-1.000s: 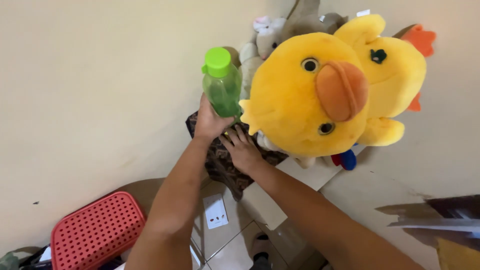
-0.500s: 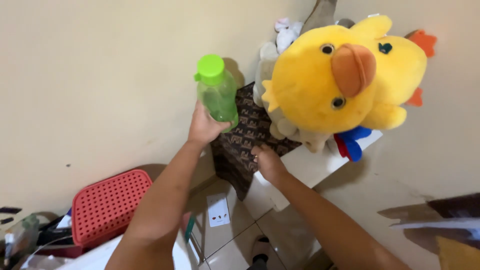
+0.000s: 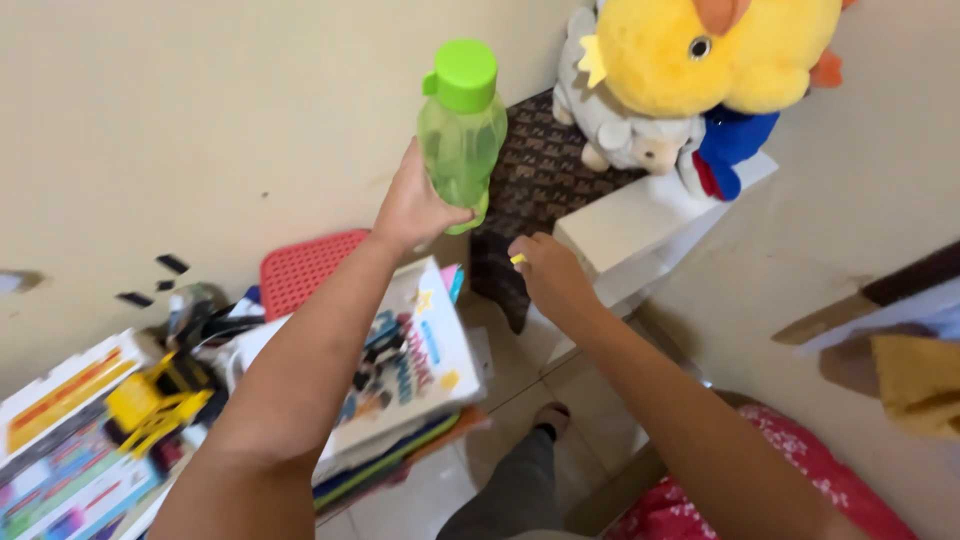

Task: Tidying up a bed and organizing various toys and children's books on a desk.

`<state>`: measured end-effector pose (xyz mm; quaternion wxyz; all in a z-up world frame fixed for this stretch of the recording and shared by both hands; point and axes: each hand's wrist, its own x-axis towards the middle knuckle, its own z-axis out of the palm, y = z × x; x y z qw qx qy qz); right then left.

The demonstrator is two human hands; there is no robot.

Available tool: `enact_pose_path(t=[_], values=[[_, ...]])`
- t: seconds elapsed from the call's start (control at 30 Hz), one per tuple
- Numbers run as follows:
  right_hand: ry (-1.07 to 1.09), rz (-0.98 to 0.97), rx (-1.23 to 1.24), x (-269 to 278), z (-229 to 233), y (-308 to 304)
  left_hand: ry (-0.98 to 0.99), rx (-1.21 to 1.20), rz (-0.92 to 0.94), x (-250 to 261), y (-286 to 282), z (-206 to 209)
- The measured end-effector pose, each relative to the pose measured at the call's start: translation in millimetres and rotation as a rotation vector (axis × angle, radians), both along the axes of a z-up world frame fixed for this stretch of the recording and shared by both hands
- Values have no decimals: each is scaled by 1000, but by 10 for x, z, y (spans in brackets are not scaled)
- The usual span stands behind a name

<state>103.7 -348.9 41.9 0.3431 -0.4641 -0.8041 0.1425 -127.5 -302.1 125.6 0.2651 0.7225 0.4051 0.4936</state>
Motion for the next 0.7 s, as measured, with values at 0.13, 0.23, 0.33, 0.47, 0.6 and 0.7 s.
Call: enact_pose_path(t=[0.13,0.23,0.33,0.47,0.6,0.7], values=[[16,57,-1,-297,294,-379,72,14,32,-295,-513,205],[9,108,-57,-539,449,-556,116,35,46,-588,-798,230],[-23,158,-83,-792,514,-663,112,24,49,-915,-1052,198],[-68,237,-58,-1216,541,-759,120,12,113,-1439,-1403,184],[-93,323,-36,-1798,512,-790,131,-117,237,-2061,-1733,197],[-72,384,-10,-2386,473,-783,-97,-508,319,-2463,-2069,415]])
